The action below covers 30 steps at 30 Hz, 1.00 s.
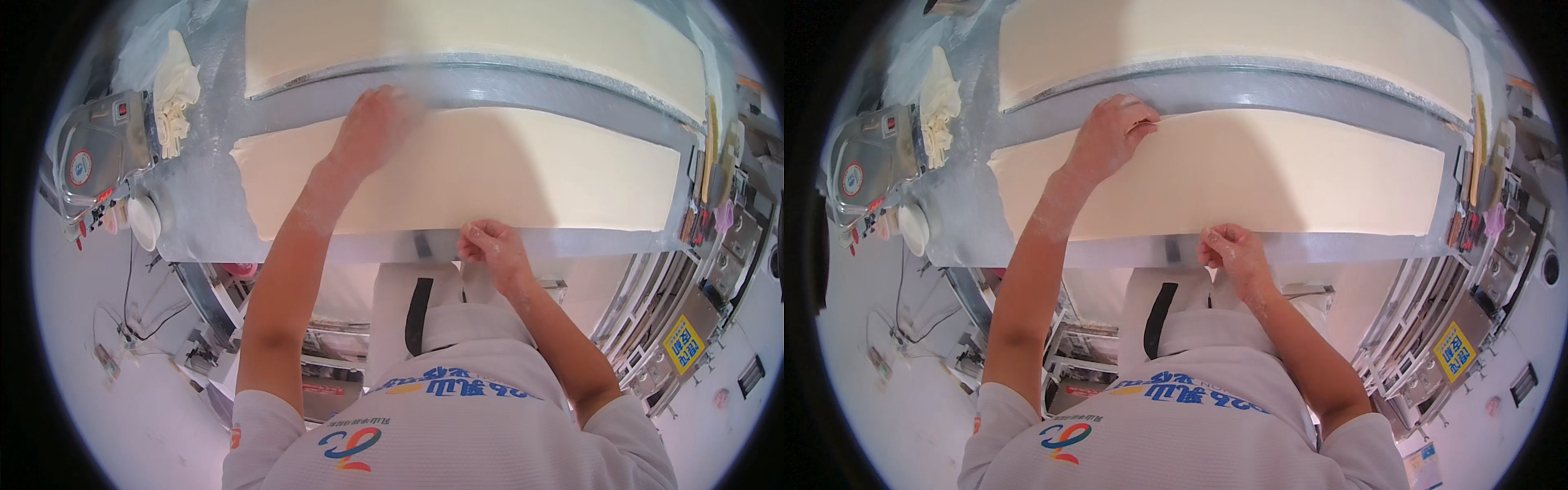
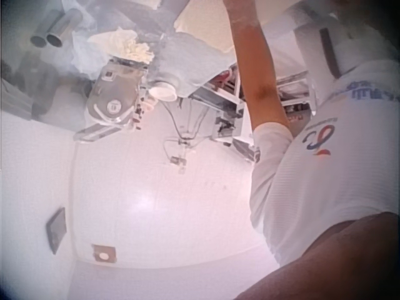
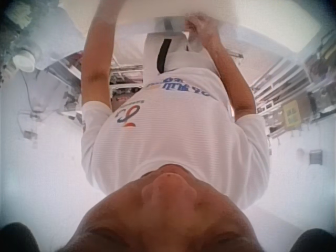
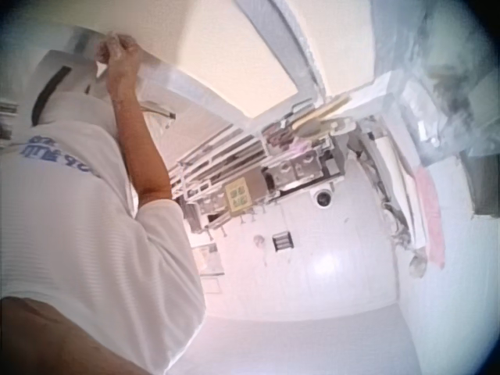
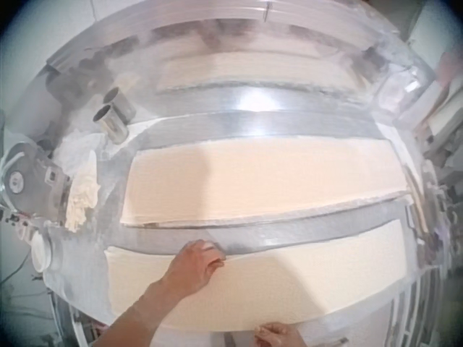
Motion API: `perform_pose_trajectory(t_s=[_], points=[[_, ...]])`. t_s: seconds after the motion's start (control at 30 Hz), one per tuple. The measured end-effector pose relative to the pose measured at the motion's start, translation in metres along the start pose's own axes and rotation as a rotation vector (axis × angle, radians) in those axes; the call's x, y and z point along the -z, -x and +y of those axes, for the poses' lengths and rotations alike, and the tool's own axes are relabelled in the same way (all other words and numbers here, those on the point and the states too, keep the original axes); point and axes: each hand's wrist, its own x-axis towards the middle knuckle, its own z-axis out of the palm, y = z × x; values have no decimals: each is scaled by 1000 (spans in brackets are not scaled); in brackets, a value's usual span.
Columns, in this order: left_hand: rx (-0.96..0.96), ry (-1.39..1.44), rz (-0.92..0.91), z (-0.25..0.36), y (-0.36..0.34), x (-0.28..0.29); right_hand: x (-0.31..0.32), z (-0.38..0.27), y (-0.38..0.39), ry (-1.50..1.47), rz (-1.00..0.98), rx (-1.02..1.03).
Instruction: The person prepares dough on a metal work surface by repeatedly folding, flipping, and smoothing it by hand.
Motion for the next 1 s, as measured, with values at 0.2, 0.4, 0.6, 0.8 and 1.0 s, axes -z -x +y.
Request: perform_pose_trajectory(t_s=[0.2, 0.4, 0.6, 0.8, 1.0], points=[[85, 357, -173, -12, -6, 5, -31, 37, -3, -245, 52, -15], [147, 202, -360, -3, -22, 18, -65, 39, 1, -358, 312, -15], [136, 244, -490, -1, -34, 21, -74, 46, 4, -386, 448, 27], [131, 289, -472, 1, -29, 25, -77, 44, 5, -479, 454, 49], [235, 213, -655, 3, -39, 22, -79, 50, 1, -515, 451, 65]])
